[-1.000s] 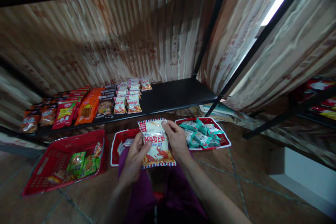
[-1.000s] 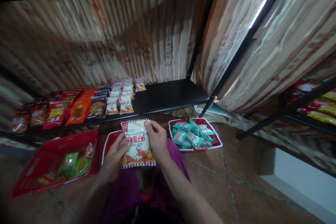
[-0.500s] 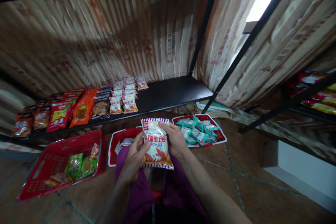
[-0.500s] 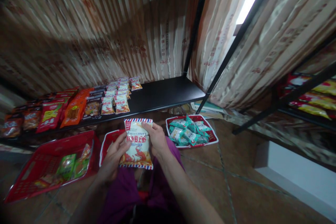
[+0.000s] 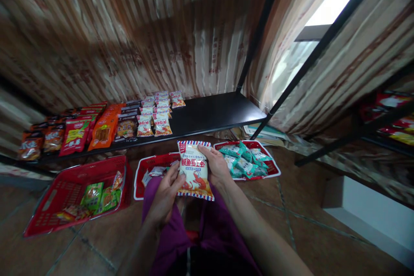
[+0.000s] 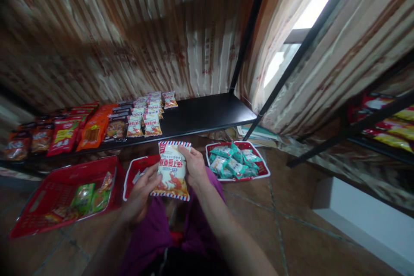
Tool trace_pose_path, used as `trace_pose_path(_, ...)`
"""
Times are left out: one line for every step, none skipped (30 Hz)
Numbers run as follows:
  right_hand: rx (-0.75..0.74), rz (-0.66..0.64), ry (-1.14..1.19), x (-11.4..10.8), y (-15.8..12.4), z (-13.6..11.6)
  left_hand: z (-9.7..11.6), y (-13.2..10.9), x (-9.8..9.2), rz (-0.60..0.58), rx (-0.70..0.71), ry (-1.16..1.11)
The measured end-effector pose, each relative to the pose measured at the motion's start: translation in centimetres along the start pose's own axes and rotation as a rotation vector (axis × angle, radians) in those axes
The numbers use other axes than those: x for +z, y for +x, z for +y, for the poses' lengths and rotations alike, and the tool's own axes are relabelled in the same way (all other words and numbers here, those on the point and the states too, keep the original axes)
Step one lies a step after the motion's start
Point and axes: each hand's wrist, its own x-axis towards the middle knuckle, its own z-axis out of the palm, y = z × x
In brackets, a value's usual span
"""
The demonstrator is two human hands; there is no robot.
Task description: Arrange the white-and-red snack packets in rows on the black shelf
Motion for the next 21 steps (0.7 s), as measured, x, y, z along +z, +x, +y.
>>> trace_pose_path(-0.001, 0.007, -0.001, 0.0, 0.1, 0.0, 0.0, 0.0, -0.1, -0.006, 0.0, 0.002)
trace_pose_path(-0.007, 0.015, 0.002, 0.1, 0.2, 0.0, 0.0, 0.0, -0.1, -0.014, 0.0, -0.002)
trace_pose_path(-0.014, 0.024, 0.006, 0.2, 0.2, 0.0, 0.0, 0.0, -0.2, -0.022, 0.002, -0.009)
trace_pose_path(-0.022, 0.033, 0.008, 0.2, 0.3, 0.0, -0.1, -0.1, -0.2, -0.032, 0.0, -0.015)
trace_pose_path(-0.028, 0.04, 0.008, 0.3, 0.3, -0.1, -0.1, -0.1, -0.2, -0.039, -0.003, -0.019)
trace_pose_path(-0.033, 0.046, 0.006, 0.3, 0.3, -0.1, -0.2, -0.1, -0.2, -0.047, -0.009, -0.018)
trace_pose_path(-0.035, 0.05, 0.004, 0.3, 0.3, -0.1, -0.3, -0.2, -0.3, -0.053, -0.012, -0.015)
trace_pose_path(-0.034, 0.052, 0.0, 0.3, 0.3, -0.1, -0.5, -0.2, -0.3, -0.055, -0.015, -0.009)
trace_pose_path(-0.033, 0.05, -0.004, 0.2, 0.4, -0.1, -0.6, -0.2, -0.2, -0.054, -0.016, -0.003)
trace_pose_path(-0.033, 0.045, -0.007, 0.1, 0.4, -0.1, -0.7, -0.2, -0.2, -0.048, -0.011, 0.0)
trace_pose_path(-0.032, 0.035, -0.012, 0.0, 0.4, 0.0, -0.8, -0.3, -0.2, -0.038, -0.001, -0.002)
trace_pose_path(-0.03, 0.018, -0.023, -0.1, 0.5, 0.1, -0.9, -0.3, -0.2, -0.028, 0.006, -0.007)
trace_pose_path(-0.031, -0.008, -0.041, -0.2, 0.5, 0.2, -0.9, -0.2, -0.2, -0.013, 0.015, -0.014)
trace_pose_path(-0.037, -0.039, -0.064, -0.3, 0.5, 0.3, -0.8, -0.2, -0.1, 0.004, 0.023, -0.023)
trace_pose_path(-0.046, -0.072, -0.091, -0.4, 0.4, 0.4, -0.7, -0.2, -0.1, 0.03, 0.034, -0.03)
trace_pose_path(-0.054, -0.104, -0.119, -0.6, 0.3, 0.5, -0.5, -0.1, 0.0, 0.065, 0.048, -0.033)
trace_pose_path(-0.06, -0.13, -0.147, -0.7, 0.2, 0.6, -0.3, -0.1, 0.0, 0.109, 0.068, -0.031)
trace_pose_path(-0.064, -0.148, -0.172, -0.8, 0.0, 0.6, 0.0, 0.0, 0.1, 0.159, 0.094, -0.023)
trace_pose_path(-0.062, -0.157, -0.193, -1.0, -0.3, 0.7, 0.3, 0.1, 0.1, 0.212, 0.123, -0.01)
trace_pose_path(-0.056, -0.16, -0.213, -1.1, -0.5, 0.7, 0.6, 0.2, 0.2, 0.262, 0.155, 0.007)
trace_pose_path(-0.051, -0.159, -0.229, -1.2, -0.8, 0.7, 0.8, 0.3, 0.2, 0.302, 0.188, 0.024)
